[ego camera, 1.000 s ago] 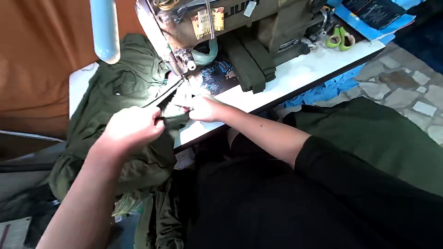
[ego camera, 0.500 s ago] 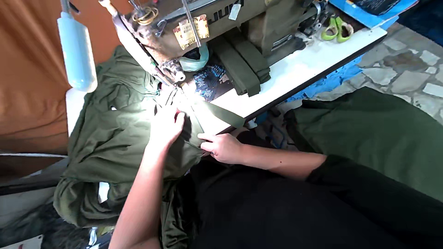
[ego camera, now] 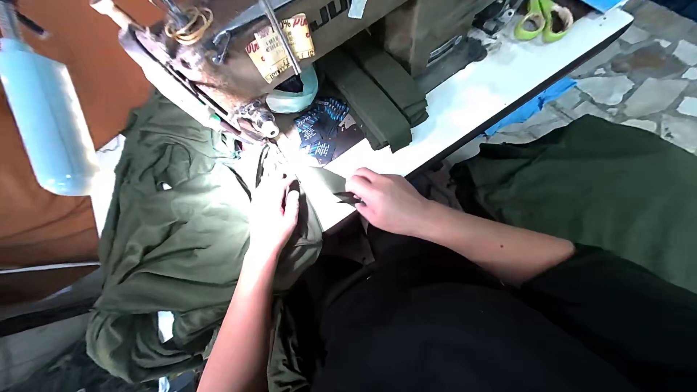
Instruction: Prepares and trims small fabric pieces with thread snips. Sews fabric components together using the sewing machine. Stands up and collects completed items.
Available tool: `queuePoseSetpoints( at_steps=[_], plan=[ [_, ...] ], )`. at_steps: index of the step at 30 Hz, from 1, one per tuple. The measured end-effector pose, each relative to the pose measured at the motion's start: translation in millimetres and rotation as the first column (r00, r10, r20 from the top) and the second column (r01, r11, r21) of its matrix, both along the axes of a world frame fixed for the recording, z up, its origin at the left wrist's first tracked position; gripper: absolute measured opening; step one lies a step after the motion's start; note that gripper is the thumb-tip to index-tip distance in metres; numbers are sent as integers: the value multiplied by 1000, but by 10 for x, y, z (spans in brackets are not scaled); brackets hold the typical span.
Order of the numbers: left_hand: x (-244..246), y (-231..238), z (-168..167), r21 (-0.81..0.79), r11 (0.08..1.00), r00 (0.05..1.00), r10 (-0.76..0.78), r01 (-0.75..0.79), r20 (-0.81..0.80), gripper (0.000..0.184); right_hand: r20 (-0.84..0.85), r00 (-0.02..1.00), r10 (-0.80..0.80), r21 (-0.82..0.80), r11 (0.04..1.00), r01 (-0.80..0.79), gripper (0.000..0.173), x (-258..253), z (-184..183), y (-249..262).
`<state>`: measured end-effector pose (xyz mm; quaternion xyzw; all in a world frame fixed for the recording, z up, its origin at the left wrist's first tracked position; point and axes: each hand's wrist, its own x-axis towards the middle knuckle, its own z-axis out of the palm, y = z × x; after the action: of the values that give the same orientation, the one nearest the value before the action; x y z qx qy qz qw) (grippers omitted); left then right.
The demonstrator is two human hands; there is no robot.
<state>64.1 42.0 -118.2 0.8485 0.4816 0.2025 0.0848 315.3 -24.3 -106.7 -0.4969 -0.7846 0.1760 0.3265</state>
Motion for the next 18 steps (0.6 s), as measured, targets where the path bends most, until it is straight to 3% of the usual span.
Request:
queuePoseSetpoints(
  at_steps=[2,4,8,10,13,15,18],
  plan=[
    [10,113,98,25,999,999,34,-34,23,36,-80,996,49,128,991,-38,11,-127,50,-46],
    [30,190,178,14,999,1000,29,-29,0,36,-80,996,37,96,995,-29,10,-166,106,-39],
    [24,283,171,53,998,999,-19,20,-34,34,165,984,-68,-336,934,121,24,2,161,76],
    [32,334,154,44,999,999,-26,28,-47,36,250,968,-24,-450,882,138,22,34,125,106],
    [89,406,176,21,999,995,-32,34,-95,38,176,984,-1,-346,936,63,15,8,65,60],
    [105,438,182,18,999,994,-48,50,-102,39,2,1000,3,-105,994,-3,13,-43,43,-10],
    [78,425,158,7,998,991,-67,68,-115,41,-192,962,193,128,977,-170,11,-195,166,-110]
  ],
)
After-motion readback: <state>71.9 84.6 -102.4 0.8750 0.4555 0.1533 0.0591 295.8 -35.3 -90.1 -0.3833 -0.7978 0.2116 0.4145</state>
